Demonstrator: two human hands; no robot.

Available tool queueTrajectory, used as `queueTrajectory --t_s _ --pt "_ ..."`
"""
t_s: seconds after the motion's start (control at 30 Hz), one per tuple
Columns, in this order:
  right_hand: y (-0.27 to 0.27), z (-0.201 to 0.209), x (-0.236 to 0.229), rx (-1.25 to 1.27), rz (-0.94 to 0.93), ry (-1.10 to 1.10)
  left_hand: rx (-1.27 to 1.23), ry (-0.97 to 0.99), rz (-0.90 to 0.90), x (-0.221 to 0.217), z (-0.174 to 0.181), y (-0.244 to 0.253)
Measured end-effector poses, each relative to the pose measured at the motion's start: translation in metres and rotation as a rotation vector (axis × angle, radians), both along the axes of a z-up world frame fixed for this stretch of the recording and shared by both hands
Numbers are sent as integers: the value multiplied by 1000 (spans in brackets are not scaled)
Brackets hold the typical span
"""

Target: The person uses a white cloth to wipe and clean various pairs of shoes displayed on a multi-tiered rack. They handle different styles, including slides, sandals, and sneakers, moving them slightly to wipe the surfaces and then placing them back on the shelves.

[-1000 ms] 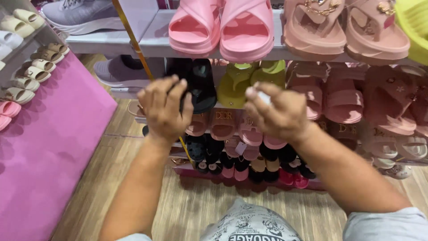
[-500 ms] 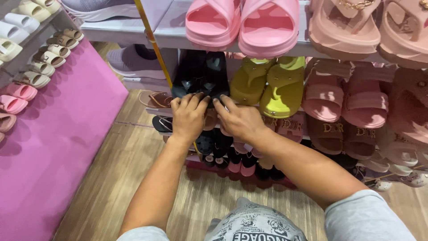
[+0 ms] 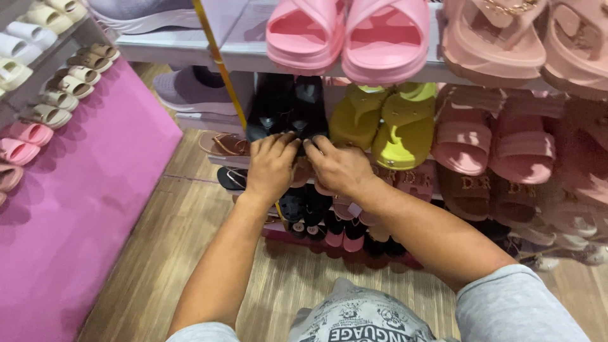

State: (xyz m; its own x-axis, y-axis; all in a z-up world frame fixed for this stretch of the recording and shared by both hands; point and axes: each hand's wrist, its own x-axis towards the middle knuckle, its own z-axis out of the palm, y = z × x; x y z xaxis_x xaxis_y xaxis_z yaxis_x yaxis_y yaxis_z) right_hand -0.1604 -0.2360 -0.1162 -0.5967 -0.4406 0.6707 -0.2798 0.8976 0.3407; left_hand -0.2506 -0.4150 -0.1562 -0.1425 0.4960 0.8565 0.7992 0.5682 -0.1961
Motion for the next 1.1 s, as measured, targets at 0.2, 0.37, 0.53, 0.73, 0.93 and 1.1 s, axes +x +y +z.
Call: queueTrajectory --t_s 0.2,0.37,0.53,0.73,0.93,1.1 --pt "20 4 52 -189 -38 107 -5 -36 -6 32 23 24" --pt "71 -10 85 -159 -247 185 -94 19 27 35 24 66" --pt "99 -13 107 -132 -468 186 -221 22 50 19 9 98" --pt "125 -34 103 -157 -505 104 -124 -107 12 26 29 110" --pt "131 -47 96 -208 -459 111 -186 8 201 44 46 106" --pt "126 -39 97 -170 -534 59 -83 60 100 37 39 99"
